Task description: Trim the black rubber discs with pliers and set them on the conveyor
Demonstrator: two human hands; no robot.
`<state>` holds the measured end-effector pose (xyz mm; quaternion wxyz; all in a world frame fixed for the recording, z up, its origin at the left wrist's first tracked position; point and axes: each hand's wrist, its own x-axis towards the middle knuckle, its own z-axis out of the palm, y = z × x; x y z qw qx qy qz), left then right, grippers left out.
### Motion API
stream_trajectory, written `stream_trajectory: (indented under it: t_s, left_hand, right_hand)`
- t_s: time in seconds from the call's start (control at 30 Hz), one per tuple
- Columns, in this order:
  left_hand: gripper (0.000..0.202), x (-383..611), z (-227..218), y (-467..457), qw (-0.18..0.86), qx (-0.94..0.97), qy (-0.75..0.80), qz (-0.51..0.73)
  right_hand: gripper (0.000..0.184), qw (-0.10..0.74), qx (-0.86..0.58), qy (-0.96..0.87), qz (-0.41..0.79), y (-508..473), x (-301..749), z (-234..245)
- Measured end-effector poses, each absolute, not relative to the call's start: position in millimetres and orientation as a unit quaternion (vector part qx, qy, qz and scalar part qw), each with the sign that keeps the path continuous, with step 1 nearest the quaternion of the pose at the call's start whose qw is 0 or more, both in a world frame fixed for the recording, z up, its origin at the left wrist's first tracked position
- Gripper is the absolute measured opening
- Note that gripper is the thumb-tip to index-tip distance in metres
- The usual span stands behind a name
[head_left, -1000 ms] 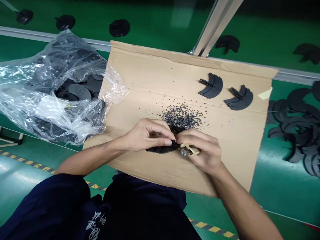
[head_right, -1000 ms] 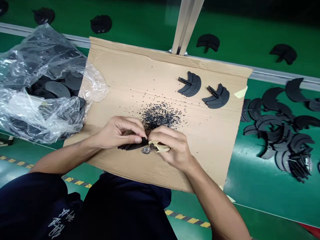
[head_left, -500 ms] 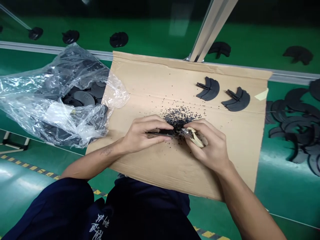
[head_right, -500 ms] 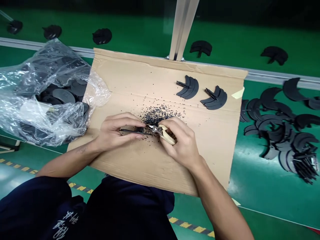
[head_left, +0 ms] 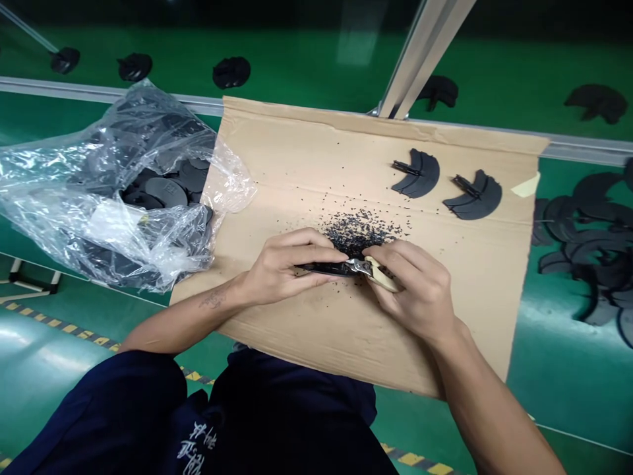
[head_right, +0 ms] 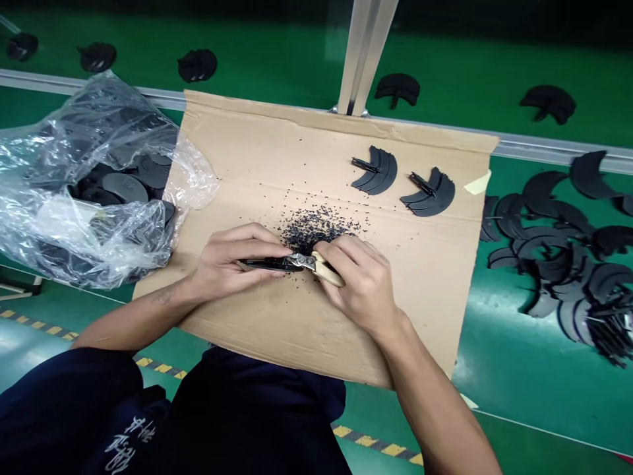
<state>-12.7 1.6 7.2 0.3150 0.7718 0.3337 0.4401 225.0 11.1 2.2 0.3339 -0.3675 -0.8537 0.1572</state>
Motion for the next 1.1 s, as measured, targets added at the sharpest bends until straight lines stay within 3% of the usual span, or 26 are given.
stream_trajectory:
  t_s: [0.3,0.53,0.9,1.0,1.1]
  left_hand:
    - [0.027,-12.7,4.3,1.6,0.322,0.767,0.321,0.452]
    - [0.027,-13.0,6.2,1.8,0.338,0.765,0.316,0.448]
    - [0.024,-12.5,8.2,0.9,0.358,0.761,0.319,0.437]
    - [0.023,-13.4,8.1,0.7,0.360,0.767,0.314,0.429]
    - [0.025,-14.4,8.5,1.2,0.353,0.773,0.310,0.426]
  right_hand:
    - [0.019,0.333,-0.362,-0.863,0.113,9.6,227.6,1.2]
    - [0.014,0.313,-0.373,-0.873,-0.004,8.7,227.5,3.0]
    - [0.012,0.283,-0.364,-0.887,-0.008,7.6,229.9,5.6]
    - [0.012,0.297,-0.362,-0.883,0.039,6.7,229.2,6.2]
    - [0.010,0.333,-0.356,-0.858,0.165,6.0,225.6,6.9]
